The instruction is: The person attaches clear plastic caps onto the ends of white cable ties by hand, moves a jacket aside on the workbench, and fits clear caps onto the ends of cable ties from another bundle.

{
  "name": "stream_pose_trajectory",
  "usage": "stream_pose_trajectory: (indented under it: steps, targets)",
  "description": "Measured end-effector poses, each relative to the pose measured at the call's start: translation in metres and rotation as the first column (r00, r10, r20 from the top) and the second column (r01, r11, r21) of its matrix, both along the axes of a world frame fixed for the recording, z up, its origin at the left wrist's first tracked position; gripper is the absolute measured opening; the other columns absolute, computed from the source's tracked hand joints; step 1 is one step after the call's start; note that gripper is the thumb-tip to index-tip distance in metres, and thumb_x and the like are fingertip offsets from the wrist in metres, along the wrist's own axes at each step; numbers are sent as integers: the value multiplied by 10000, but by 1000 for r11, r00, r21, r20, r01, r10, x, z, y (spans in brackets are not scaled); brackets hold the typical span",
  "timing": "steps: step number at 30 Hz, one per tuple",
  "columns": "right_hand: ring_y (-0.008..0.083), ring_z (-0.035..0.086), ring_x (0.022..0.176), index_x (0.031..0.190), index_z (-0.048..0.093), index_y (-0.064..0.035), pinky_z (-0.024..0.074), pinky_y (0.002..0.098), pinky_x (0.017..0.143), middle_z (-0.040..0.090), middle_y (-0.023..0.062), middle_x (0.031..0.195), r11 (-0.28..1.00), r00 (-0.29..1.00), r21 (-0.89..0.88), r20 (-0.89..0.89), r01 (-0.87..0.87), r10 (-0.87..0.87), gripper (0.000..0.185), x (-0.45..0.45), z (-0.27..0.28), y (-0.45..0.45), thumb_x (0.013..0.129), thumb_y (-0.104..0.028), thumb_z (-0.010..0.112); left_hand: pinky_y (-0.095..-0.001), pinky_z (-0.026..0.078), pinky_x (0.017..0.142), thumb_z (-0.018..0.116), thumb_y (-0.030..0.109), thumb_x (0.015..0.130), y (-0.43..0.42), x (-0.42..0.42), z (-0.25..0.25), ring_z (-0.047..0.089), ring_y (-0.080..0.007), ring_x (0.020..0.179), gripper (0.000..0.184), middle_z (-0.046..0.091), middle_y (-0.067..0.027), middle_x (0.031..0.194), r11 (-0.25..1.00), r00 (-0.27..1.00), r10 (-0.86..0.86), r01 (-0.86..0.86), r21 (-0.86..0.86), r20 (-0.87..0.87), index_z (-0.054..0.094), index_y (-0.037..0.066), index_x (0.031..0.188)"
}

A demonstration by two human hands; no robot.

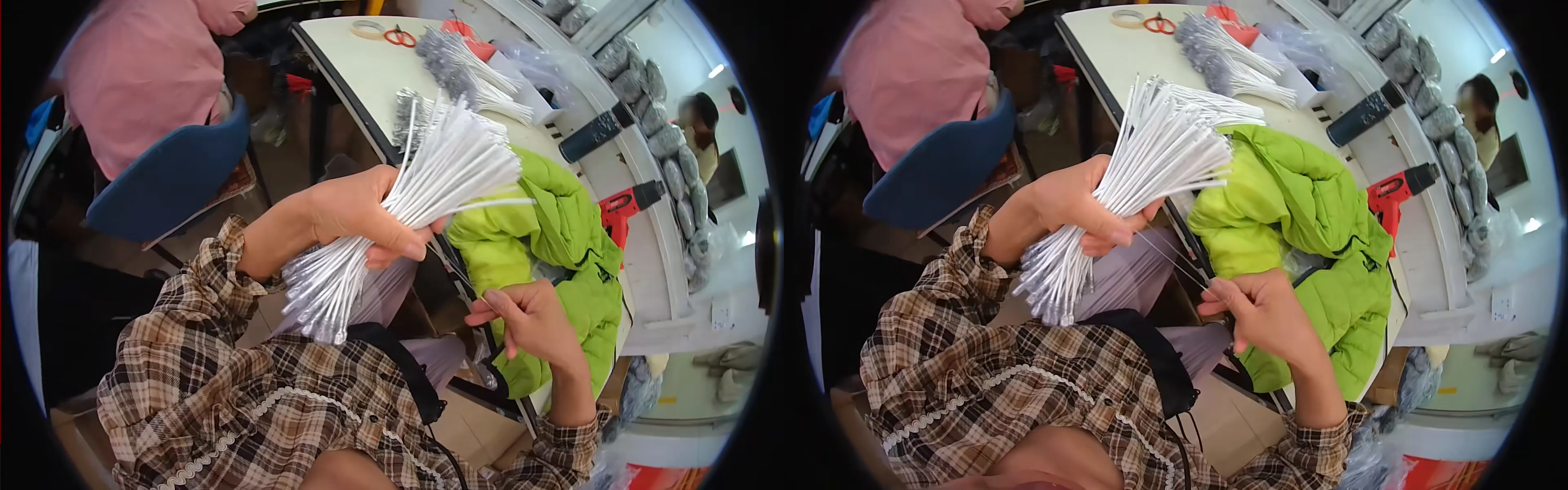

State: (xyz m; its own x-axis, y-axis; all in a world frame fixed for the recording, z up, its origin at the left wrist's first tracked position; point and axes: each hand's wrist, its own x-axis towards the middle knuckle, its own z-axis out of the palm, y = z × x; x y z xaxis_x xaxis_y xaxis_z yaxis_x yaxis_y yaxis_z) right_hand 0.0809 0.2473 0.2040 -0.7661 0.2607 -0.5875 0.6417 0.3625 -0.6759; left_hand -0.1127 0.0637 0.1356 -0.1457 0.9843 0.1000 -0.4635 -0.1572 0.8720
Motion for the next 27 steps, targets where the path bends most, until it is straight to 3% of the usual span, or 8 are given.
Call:
stream_pose_trajectory:
  steps: [6, 10, 13, 16, 18, 21, 24, 27]
  targets:
    - [272, 637, 732, 1137, 596, 68, 513, 318, 657, 657, 233, 1051, 620, 876, 745, -104, -245, 471, 345, 1, 2, -24, 852, -126, 596, -213, 397, 395, 655, 29, 756, -13, 4, 1, 468, -93, 425, 211, 600, -76, 685, 965, 970, 229, -237, -110, -84, 590, -32, 948]
    - [293, 624, 847, 1190, 570, 41, 507, 330, 695, 591, 267, 1173, -14, 510, 989, -65, 150, 858, 399, -11, -1, -60, 825, -114, 616, -234, 412, 436, 690, 128, 752, -14, 1, 2, 495, -99, 448, 148, 591, -38, 600, 886, 923, 154, -288, -364, -353, 650, 16, 840]
    - [327, 586, 978, 1236, 507, 59, 477, 367, 798, 532, 256, 1252, 50, 413, 998, -65, 46, 908, 493, -29, -13, -81, 781, -85, 628, -271, 452, 483, 642, 164, 722, -8, 6, -13, 534, -161, 474, 148, 611, -46, 587, 920, 653, -149, -184, -346, -742, 626, 18, 740]
    - [360, 548, 1109, 1282, 444, 76, 447, 403, 901, 473, 245, 1332, 75, 385, 993, -36, -87, 922, 594, -26, -29, -89, 737, -56, 640, -345, 485, 481, 601, 87, 660, -9, 38, -57, 585, -268, 537, 169, 652, -100, 658, 968, 284, -75, -208, -138, -956, 631, 20, 813]
    - [280, 558, 1086, 1326, 414, 44, 421, 327, 935, 511, 204, 1300, 316, 514, 874, -91, -370, 853, 693, -19, -31, -77, 725, -105, 725, -344, 482, 489, 588, 76, 663, -22, 37, -58, 583, -268, 547, 177, 654, -101, 675, 975, 78, -83, -200, -97, -993, 628, 24, 828]
    - [201, 569, 1063, 1370, 383, 12, 394, 251, 969, 550, 163, 1269, 528, 636, 611, -52, -590, 770, 800, -16, -29, -65, 713, -154, 809, -319, 471, 494, 598, 48, 679, -38, 33, -66, 567, -221, 551, 161, 642, -85, 684, 998, 92, -4, 58, 2, -996, 615, 26, 837]
    - [234, 581, 1032, 1325, 433, 9, 420, 287, 930, 567, 166, 1230, 566, 641, 581, -97, -585, 761, 696, -11, -28, -58, 737, -153, 768, -286, 459, 477, 614, 33, 687, -47, 38, -67, 562, -173, 556, 140, 637, -69, 684, 972, 715, -11, 171, 160, -699, 612, 27, 828]
    - [267, 594, 1000, 1280, 482, 7, 446, 323, 891, 584, 169, 1192, 614, 658, 553, -149, -564, 738, 596, -7, -27, -53, 761, -152, 727, -239, 441, 453, 636, 13, 700, -59, 51, -46, 537, -109, 524, 125, 626, -46, 655, 958, 941, 53, 47, 284, -334, 611, 25, 822]
